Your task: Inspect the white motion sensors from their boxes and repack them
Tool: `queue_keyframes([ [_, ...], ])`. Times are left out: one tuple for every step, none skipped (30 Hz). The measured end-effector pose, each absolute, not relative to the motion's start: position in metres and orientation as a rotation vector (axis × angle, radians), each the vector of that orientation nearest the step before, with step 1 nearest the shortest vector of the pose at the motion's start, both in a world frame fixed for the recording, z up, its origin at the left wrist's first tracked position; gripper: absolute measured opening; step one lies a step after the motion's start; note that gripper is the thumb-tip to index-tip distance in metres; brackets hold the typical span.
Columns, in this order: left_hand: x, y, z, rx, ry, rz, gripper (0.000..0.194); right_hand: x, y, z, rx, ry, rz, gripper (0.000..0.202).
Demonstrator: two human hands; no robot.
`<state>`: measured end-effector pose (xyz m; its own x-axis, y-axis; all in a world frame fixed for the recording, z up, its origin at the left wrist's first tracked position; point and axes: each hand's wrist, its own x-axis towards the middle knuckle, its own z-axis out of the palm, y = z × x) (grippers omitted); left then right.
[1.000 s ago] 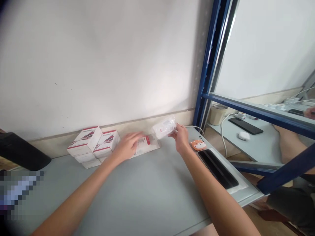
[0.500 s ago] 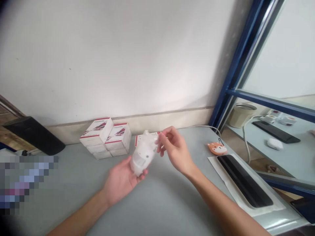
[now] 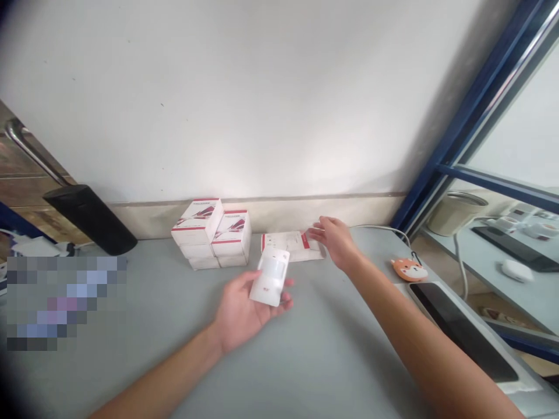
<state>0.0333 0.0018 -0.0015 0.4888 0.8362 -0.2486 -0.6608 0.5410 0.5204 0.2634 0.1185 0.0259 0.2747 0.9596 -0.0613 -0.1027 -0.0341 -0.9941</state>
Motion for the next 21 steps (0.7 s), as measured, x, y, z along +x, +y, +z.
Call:
queue_keyframes([
  [0.033,0.002,0.000,0.368,0.521,0.939,0.050,0.261,0.119,0.022,-1.331,-0.914,1.047,0.022],
  [0.032,0.003,0.001,0.359,0.530,0.942,0.050,0.260,0.117,0.020,-1.369,-0.911,1.005,0.026],
  [0.032,0.003,0.002,0.360,0.538,0.946,0.048,0.260,0.114,0.018,-1.404,-0.922,0.931,0.032],
  [0.032,0.003,0.003,0.370,0.548,0.952,0.046,0.261,0.109,0.016,-1.431,-0.958,0.820,0.037],
  [0.033,0.003,0.003,0.387,0.561,0.964,0.044,0.262,0.104,0.016,-1.445,-1.027,0.686,0.041],
  [0.033,0.003,0.003,0.406,0.575,0.974,0.041,0.263,0.097,0.015,-1.444,-1.123,0.544,0.042],
  [0.034,0.002,0.003,0.424,0.589,0.980,0.040,0.263,0.091,0.015,-1.428,-1.232,0.417,0.038],
  [0.035,0.002,0.003,0.437,0.599,0.985,0.039,0.263,0.084,0.014,-1.397,-1.335,0.324,0.033],
  [0.036,0.001,0.003,0.446,0.608,0.988,0.038,0.262,0.077,0.014,-1.357,-1.414,0.292,0.028],
  [0.037,-0.001,0.003,0.451,0.613,0.987,0.038,0.261,0.070,0.014,-1.316,-1.458,0.328,0.025],
  [0.038,-0.002,0.002,0.453,0.615,0.987,0.037,0.259,0.064,0.014,-1.280,-1.481,0.414,0.025],
  [0.038,-0.004,0.002,0.452,0.615,0.986,0.037,0.257,0.058,0.014,-1.258,-1.500,0.543,0.027],
  [0.039,-0.005,0.002,0.450,0.612,0.986,0.038,0.255,0.053,0.015,-1.248,-1.519,0.699,0.030],
  [0.039,-0.007,0.002,0.447,0.606,0.980,0.038,0.253,0.049,0.017,-1.247,-1.533,0.862,0.035],
  [0.039,-0.009,0.003,0.447,0.599,0.970,0.039,0.251,0.045,0.018,-1.249,-1.542,1.016,0.039],
  [0.040,-0.010,0.003,0.448,0.594,0.959,0.039,0.249,0.043,0.020,-1.249,-1.543,1.145,0.043],
  [0.040,-0.012,0.003,0.449,0.592,0.946,0.039,0.248,0.041,0.021,-1.244,-1.538,1.246,0.045],
  [0.041,-0.014,0.003,0.450,0.592,0.931,0.039,0.248,0.040,0.023,-1.233,-1.525,1.317,0.046],
  [0.041,-0.015,0.002,0.451,0.591,0.918,0.039,0.247,0.039,0.023,-1.218,-1.508,1.365,0.045],
  [0.042,-0.016,0.002,0.451,0.594,0.908,0.039,0.247,0.039,0.023,-1.202,-1.490,1.400,0.044],
  [0.042,-0.016,0.001,0.451,0.601,0.904,0.040,0.246,0.039,0.022,-1.185,-1.470,1.424,0.042],
])
